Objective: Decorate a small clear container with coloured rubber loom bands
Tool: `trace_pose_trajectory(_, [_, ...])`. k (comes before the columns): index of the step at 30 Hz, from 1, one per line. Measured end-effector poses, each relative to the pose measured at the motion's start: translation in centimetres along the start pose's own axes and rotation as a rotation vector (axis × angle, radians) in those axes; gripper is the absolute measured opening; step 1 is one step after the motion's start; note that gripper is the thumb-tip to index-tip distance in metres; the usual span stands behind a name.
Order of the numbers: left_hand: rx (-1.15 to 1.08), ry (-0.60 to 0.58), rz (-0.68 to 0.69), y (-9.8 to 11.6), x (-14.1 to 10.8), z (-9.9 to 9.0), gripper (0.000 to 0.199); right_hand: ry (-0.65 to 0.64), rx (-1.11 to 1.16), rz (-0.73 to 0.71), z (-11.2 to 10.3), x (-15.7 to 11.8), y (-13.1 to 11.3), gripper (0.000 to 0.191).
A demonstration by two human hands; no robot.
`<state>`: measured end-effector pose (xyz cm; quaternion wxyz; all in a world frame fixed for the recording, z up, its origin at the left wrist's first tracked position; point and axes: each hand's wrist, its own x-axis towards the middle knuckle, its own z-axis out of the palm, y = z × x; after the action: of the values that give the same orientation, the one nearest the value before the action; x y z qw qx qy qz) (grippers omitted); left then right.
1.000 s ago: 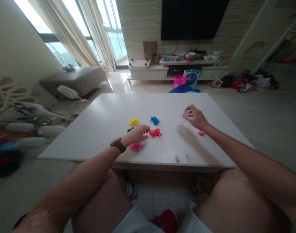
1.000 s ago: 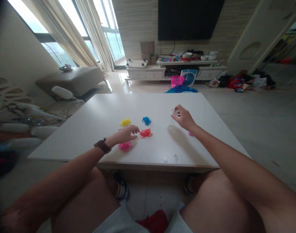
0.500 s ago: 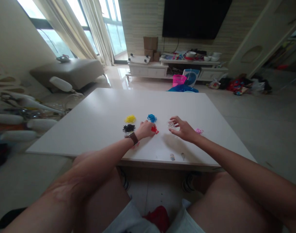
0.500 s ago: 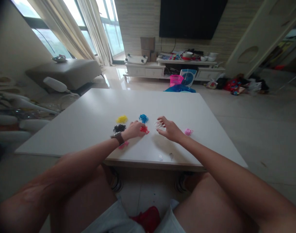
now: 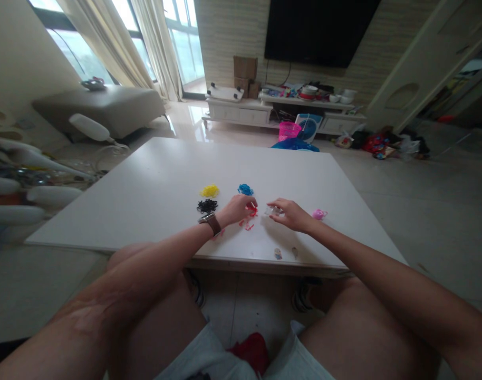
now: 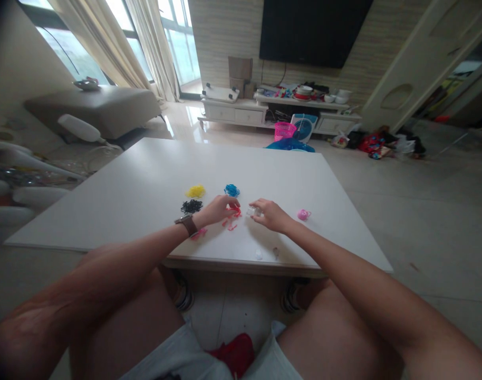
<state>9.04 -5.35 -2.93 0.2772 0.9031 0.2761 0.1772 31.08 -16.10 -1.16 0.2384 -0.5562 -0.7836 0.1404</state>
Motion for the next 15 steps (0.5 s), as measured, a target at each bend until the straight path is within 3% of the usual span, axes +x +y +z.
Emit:
trace_pose_trajectory(7, [-0.203,0.016,0.009,1.9,-0.2,0.0,0.008,-0.034,0.117,0.047,0.5,0.0,-1.4,0.023])
trace_pose_trajectory(15, [-0.314,0.024,-0.091,1.4,0.1,0.2,0.014,-0.02,0.202,0.088,0.6,0.1,-1.7,0.021])
